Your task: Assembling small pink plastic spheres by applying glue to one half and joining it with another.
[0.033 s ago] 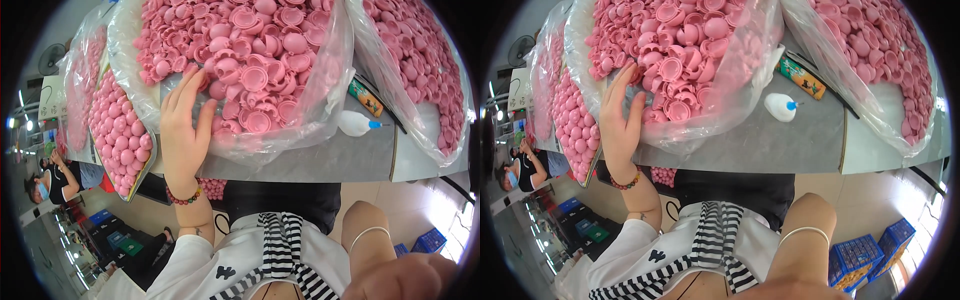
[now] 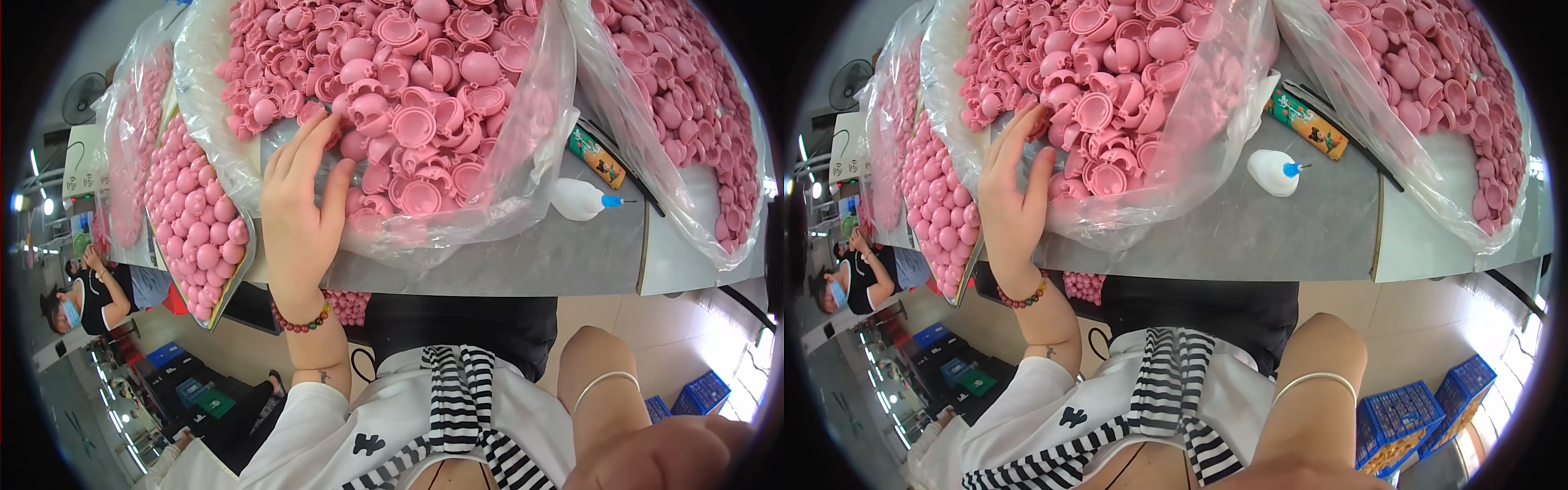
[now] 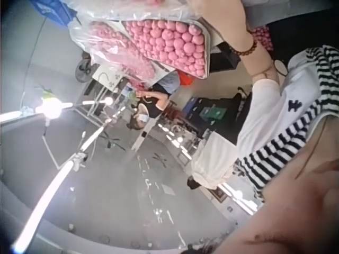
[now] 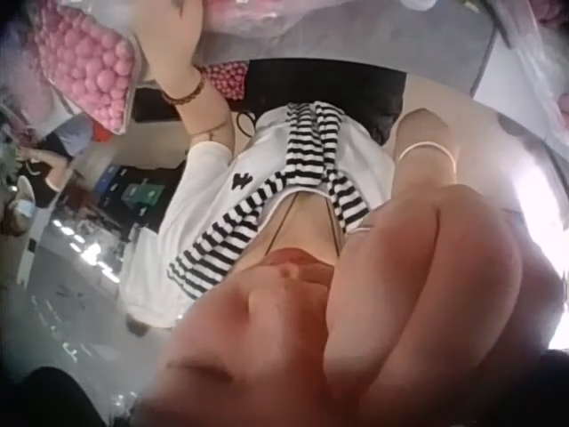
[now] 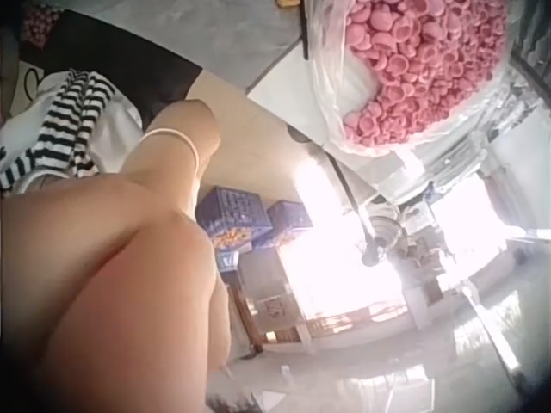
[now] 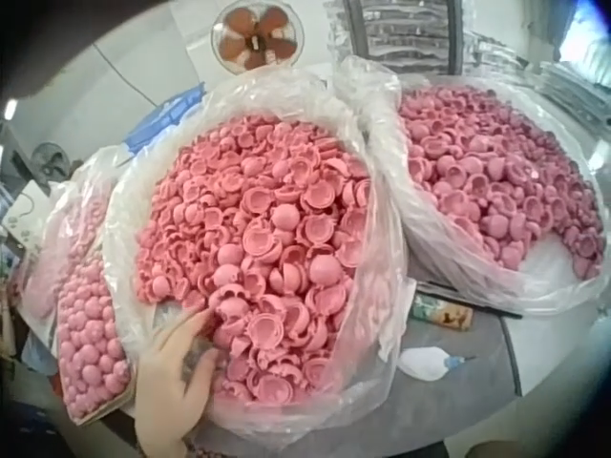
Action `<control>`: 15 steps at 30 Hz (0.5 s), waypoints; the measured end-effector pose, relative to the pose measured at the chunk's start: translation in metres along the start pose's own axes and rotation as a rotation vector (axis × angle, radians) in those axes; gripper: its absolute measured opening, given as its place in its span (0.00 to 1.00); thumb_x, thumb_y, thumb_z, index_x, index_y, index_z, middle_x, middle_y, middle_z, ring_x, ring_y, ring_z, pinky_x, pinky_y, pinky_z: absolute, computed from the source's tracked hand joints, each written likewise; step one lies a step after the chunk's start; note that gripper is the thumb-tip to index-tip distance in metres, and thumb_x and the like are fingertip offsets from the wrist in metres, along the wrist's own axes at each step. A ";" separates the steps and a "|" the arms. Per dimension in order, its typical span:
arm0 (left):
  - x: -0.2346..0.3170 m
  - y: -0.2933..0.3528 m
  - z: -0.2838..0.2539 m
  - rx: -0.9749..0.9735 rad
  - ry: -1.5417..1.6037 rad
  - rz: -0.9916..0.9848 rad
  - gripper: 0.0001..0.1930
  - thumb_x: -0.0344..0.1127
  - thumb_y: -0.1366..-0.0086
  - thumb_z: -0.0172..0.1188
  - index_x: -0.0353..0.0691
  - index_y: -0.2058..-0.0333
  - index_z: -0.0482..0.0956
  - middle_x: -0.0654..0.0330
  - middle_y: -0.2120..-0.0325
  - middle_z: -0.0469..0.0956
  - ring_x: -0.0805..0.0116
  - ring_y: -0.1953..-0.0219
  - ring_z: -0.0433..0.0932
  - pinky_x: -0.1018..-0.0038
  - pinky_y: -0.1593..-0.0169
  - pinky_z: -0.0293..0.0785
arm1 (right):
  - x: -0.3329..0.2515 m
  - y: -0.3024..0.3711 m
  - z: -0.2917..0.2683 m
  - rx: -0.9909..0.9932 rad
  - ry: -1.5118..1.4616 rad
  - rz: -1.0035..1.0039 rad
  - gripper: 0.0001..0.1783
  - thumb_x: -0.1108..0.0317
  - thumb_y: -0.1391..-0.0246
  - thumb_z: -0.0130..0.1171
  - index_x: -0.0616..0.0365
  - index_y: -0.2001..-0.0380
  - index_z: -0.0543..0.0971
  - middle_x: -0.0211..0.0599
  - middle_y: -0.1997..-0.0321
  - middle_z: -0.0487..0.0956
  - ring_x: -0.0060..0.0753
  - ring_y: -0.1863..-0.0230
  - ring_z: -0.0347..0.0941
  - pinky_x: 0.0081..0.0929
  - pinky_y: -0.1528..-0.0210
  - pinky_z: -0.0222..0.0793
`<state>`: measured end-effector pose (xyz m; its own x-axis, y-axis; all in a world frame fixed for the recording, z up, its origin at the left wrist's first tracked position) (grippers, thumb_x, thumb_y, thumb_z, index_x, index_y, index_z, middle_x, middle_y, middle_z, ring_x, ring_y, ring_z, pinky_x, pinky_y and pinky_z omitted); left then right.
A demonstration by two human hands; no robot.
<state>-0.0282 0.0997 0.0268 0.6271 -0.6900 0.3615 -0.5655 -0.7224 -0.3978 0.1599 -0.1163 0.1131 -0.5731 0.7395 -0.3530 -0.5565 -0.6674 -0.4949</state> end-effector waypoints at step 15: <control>0.001 0.014 0.003 0.373 0.320 -0.200 0.06 0.23 0.47 0.57 0.33 0.68 0.75 0.60 0.70 0.75 0.72 0.68 0.74 0.77 0.63 0.69 | -0.017 0.012 -0.031 0.105 0.429 -0.072 0.12 0.67 0.62 0.57 0.62 0.75 0.67 0.41 0.67 0.67 0.37 0.66 0.64 0.28 0.67 0.58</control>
<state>-0.0340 0.0892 0.0194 0.4753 -0.5621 0.6769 -0.1865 -0.8162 -0.5469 0.1811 -0.1339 0.0885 -0.2417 0.7389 -0.6289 -0.6563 -0.6019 -0.4550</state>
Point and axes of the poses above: each hand's wrist, its own y-axis away from the middle knuckle, its own z-axis out of the palm, x = y × z, the point moved 1 cm from there along -y, towards the middle knuckle
